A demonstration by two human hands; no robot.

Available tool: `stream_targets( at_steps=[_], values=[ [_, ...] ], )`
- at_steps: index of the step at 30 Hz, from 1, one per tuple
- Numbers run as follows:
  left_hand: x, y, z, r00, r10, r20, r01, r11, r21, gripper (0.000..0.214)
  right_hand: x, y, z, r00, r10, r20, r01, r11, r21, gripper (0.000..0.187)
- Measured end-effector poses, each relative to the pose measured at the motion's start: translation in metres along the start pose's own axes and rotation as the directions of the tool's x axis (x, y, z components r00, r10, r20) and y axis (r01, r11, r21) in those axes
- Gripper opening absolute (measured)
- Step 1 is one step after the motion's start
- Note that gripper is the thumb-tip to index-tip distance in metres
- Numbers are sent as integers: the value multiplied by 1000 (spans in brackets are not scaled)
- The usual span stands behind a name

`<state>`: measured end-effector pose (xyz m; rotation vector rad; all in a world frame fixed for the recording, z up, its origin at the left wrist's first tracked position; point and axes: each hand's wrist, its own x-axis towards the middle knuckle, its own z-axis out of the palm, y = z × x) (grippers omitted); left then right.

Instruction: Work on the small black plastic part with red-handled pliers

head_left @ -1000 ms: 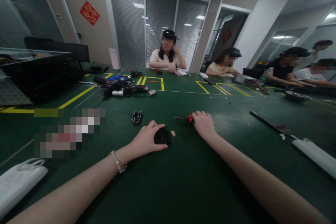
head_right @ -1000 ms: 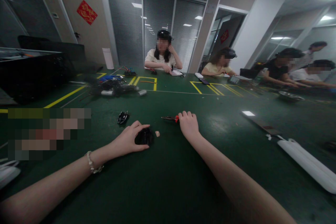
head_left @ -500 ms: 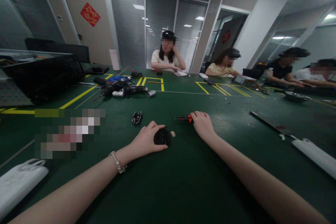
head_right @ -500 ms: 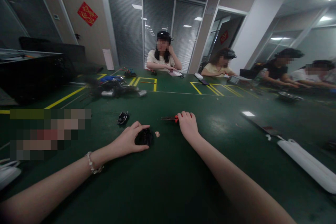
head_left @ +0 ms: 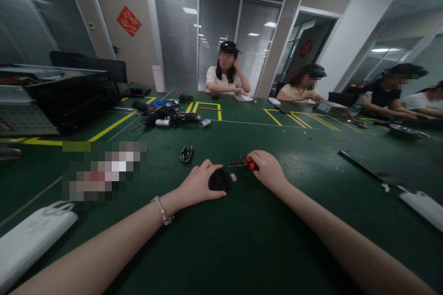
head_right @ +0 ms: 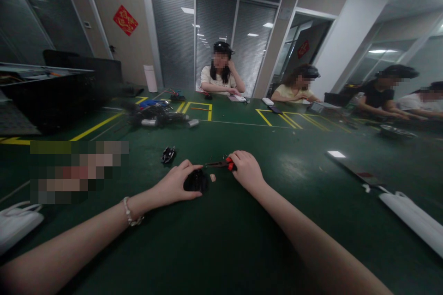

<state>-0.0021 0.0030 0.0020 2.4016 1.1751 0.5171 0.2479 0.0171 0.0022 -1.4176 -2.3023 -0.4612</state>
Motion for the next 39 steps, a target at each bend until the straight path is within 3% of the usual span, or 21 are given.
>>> stream_targets(
  at_steps=[6,15,27,39],
  values=[
    [0,-2,0,1000,-2,-1,2,1000,23,72,-1,-25,-6,998,-53,23,52,997,52,29],
    [0,-2,2,1000,11,-18,-11,999,30,72,-1,-21,1,997,-44,63,38,996,86,30],
    [0,-1,2,1000,16,-21,-15,999,32,69,0,-28,-1,984,-154,94,161,984,-72,40],
    [0,-1,2,1000,22,-14,-22,999,41,69,1,-31,1,986,-120,112,135,982,-134,32]
  ],
)
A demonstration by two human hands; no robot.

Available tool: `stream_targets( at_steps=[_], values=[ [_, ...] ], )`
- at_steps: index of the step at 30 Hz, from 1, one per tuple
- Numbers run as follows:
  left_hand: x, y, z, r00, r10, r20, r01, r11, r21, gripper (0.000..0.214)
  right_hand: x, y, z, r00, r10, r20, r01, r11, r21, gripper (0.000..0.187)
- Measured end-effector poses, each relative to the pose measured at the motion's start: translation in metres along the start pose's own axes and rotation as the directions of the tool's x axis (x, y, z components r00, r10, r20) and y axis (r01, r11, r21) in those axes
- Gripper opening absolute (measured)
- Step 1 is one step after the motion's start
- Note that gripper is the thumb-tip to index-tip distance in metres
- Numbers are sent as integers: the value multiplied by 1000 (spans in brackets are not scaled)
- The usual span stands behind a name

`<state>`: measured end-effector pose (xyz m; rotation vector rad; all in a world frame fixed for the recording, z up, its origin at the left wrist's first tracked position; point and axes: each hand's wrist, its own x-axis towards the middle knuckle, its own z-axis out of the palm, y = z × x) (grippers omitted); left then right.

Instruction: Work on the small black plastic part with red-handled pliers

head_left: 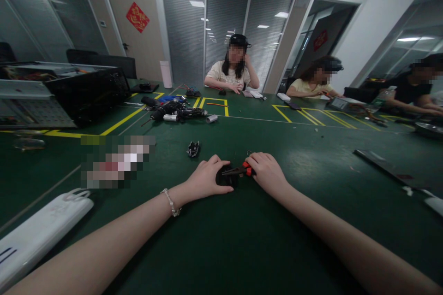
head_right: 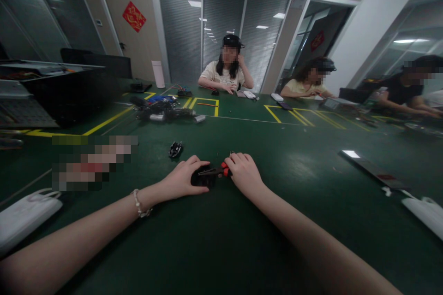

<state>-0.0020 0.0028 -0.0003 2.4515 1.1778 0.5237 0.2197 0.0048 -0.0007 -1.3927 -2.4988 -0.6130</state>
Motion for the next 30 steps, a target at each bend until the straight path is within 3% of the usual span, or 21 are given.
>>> stream_targets(
  at_steps=[30],
  values=[
    [0,-1,0,1000,25,-12,-25,1000,-5,67,1,-3,-6,999,-28,31,29,999,-45,29]
  ],
)
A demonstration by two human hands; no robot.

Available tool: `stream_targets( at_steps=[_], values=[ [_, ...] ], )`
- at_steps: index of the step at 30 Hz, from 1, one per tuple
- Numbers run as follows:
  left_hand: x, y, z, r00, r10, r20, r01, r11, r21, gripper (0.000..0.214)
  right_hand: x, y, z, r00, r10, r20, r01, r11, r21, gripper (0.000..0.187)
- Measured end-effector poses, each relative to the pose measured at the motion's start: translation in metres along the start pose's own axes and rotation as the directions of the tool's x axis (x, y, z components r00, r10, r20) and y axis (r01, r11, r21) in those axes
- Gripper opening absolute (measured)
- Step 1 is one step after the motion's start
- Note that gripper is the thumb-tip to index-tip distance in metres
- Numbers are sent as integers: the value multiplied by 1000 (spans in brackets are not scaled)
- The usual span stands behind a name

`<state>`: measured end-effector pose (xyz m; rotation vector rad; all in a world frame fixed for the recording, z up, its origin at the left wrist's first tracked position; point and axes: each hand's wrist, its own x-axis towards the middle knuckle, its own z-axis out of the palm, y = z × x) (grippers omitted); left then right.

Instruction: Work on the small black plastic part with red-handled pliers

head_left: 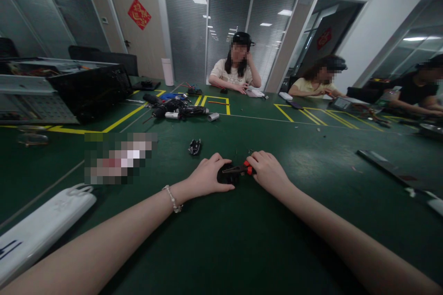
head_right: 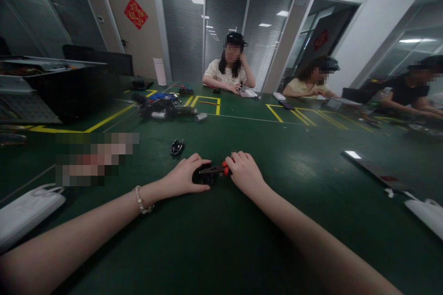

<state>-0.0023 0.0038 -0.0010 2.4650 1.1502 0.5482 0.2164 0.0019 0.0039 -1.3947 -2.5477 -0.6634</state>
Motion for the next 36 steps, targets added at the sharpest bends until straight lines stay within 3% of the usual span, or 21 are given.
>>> stream_targets(
  at_steps=[24,36],
  values=[
    [0,4,-2,1000,17,10,-17,1000,-4,64,2,2,5,1000,-3,13,2,997,75,30],
    [0,3,-2,1000,14,8,-14,1000,0,64,0,2,5,999,-14,-41,16,999,51,32]
  ],
)
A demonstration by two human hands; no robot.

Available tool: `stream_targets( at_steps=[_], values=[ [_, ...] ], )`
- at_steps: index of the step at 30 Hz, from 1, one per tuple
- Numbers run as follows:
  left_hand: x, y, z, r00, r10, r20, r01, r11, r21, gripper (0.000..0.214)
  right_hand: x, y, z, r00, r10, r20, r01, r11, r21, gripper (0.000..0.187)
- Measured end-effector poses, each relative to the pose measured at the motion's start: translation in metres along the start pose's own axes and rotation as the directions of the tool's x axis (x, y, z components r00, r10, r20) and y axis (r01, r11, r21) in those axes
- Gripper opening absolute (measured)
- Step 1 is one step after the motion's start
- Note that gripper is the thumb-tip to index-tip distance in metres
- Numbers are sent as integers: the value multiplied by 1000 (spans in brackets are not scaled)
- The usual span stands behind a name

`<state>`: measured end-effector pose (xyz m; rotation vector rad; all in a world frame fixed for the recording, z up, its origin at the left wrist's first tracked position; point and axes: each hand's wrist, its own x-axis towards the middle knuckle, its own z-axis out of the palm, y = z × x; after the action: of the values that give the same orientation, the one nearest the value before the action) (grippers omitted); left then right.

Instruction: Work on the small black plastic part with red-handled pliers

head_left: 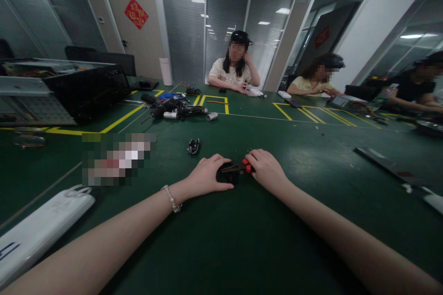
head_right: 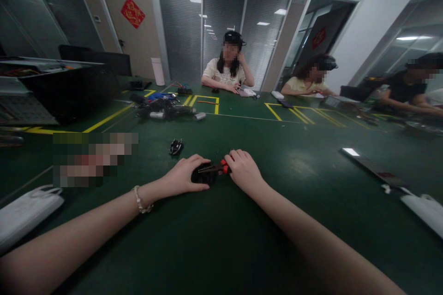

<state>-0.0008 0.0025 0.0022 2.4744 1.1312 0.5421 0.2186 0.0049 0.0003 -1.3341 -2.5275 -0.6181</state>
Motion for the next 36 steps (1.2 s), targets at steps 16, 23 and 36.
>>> stream_targets(
  at_steps=[16,23,36],
  values=[
    [-1,1,-1,1000,-23,13,23,1000,2,64,0,-1,-1,1000,-11,26,11,1000,-21,30],
    [-1,-1,-1,1000,-13,16,13,1000,3,65,0,-1,-1,1000,2,15,-2,1000,-13,29],
    [-1,1,-1,1000,-10,8,10,1000,1,64,0,-1,-1,1000,7,19,-7,1000,-18,28]
  ],
)
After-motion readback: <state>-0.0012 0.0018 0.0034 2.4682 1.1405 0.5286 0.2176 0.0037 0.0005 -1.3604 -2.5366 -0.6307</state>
